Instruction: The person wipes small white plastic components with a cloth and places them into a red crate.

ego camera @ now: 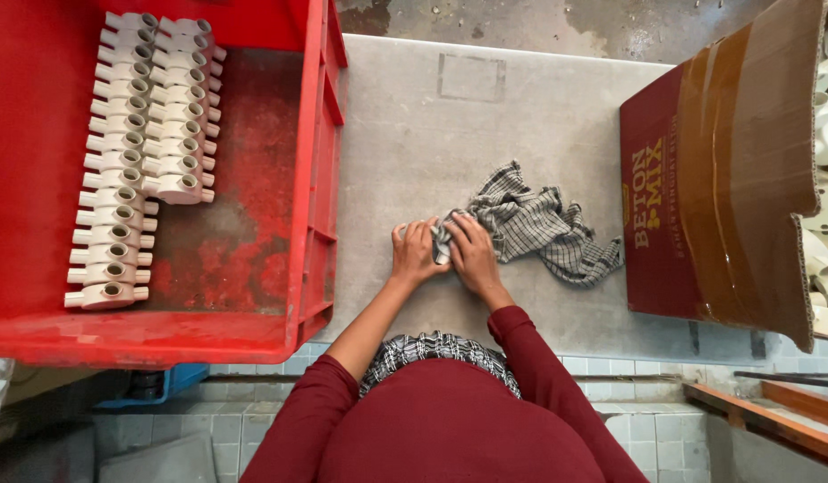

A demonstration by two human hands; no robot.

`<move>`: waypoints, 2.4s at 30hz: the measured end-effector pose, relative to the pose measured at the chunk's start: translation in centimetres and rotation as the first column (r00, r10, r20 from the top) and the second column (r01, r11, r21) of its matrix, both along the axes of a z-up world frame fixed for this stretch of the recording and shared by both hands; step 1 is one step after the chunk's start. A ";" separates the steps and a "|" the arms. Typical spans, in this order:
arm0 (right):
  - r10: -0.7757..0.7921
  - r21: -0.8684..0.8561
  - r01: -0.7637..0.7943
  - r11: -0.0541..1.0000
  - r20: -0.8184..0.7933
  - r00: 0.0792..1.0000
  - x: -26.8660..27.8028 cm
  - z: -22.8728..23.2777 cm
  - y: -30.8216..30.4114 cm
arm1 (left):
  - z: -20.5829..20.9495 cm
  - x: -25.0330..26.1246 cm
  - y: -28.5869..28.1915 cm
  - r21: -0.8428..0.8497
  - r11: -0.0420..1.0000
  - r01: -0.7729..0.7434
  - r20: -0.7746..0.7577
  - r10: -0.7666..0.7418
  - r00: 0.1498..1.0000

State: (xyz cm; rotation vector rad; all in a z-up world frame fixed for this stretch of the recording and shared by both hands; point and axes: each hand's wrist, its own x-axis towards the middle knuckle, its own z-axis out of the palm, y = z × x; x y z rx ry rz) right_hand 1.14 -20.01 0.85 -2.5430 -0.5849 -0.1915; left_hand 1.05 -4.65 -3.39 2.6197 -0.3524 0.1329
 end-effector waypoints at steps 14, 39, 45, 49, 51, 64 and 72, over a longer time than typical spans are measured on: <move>-0.071 0.198 0.094 0.976 -0.119 0.990 -3.3 -3.5 -6.0 | 1.9 -0.4 0.5 -0.030 0.999 0.020 -0.087 -0.023 0.996; -0.252 0.290 0.487 0.824 -0.582 0.773 -2.8 -2.3 -4.1 | -2.2 0.8 -1.2 0.166 0.978 -0.126 0.012 0.126 0.992; -0.155 0.301 0.219 0.928 -0.223 0.962 -1.3 -2.3 -0.7 | -0.7 -0.3 0.0 -0.025 0.998 -0.064 -0.073 0.062 0.995; 0.008 -0.052 -0.011 0.999 -0.067 0.998 -0.9 0.4 1.9 | 0.2 -1.0 -0.5 -0.005 0.993 -0.115 -0.062 0.115 0.991; -0.053 -0.117 0.042 0.992 -0.084 0.995 0.2 0.6 1.9 | -0.1 -1.0 -0.5 -0.015 0.994 -0.109 -0.046 0.108 0.993; -0.438 -0.035 0.440 0.897 0.044 0.898 2.3 3.8 -3.3 | 7.2 0.1 -0.3 -0.306 0.948 -0.082 -0.194 0.022 0.981; -0.289 0.070 0.444 0.893 -0.667 0.687 2.1 -6.1 -0.9 | -5.0 1.2 -1.1 -0.371 0.597 -0.711 -0.790 0.200 0.580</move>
